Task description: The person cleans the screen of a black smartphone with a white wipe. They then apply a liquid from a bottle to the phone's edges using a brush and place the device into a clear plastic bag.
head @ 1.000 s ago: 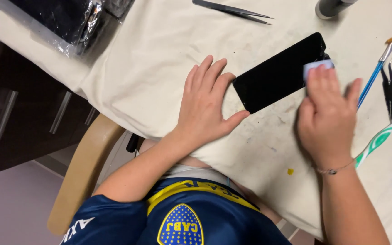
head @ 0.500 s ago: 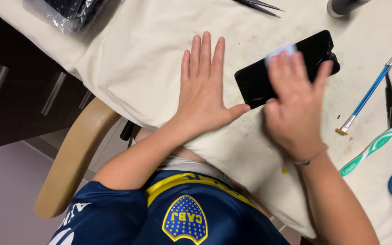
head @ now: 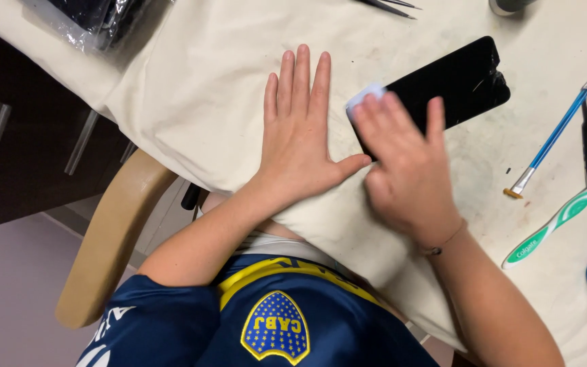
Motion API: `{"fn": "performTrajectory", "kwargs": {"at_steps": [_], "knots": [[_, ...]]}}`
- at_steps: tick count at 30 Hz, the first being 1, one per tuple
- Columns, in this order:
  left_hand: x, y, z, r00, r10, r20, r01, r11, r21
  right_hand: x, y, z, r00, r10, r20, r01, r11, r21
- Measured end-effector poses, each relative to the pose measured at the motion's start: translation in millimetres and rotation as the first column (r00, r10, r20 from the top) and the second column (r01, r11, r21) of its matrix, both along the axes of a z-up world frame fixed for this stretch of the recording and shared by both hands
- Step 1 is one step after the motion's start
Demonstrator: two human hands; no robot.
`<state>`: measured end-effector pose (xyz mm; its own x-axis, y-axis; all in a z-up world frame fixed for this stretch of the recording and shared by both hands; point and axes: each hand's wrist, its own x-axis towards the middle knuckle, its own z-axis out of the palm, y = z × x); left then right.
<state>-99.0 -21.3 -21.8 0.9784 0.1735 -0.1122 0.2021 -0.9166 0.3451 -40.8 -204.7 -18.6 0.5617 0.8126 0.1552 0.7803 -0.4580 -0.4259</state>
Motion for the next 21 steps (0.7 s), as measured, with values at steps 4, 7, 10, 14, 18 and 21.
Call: {"fn": "performTrajectory", "kwargs": {"at_steps": [4,7,10,14,18,21], "knots": [[-3,-1,-2,1.0,0.004,0.015,-0.004,1.0,-0.005,36,-21,-1,0.983,-0.178,0.054,0.175,0.983,0.053],[-3,0,-4,0.998,-0.024,0.057,0.023,1.0,0.008,19,-9,1,0.985,-0.16,0.066,0.159,0.987,0.017],[-2,0,-4,0.993,-0.038,0.113,0.042,0.998,-0.035,1,2,2,0.998,-0.019,0.068,0.017,1.0,0.025],[-2,-1,-3,0.993,-0.033,0.115,0.038,0.999,-0.038,31,-15,2,0.986,-0.155,0.061,0.154,0.988,0.017],[-1,-1,-2,0.995,-0.04,0.092,0.042,0.999,-0.015,59,-35,-1,0.931,-0.362,0.055,0.36,0.932,0.035],[-2,-1,-2,0.995,-0.044,0.092,0.045,0.999,-0.009,48,-23,4,0.947,-0.301,0.109,0.301,0.954,0.015]]}}
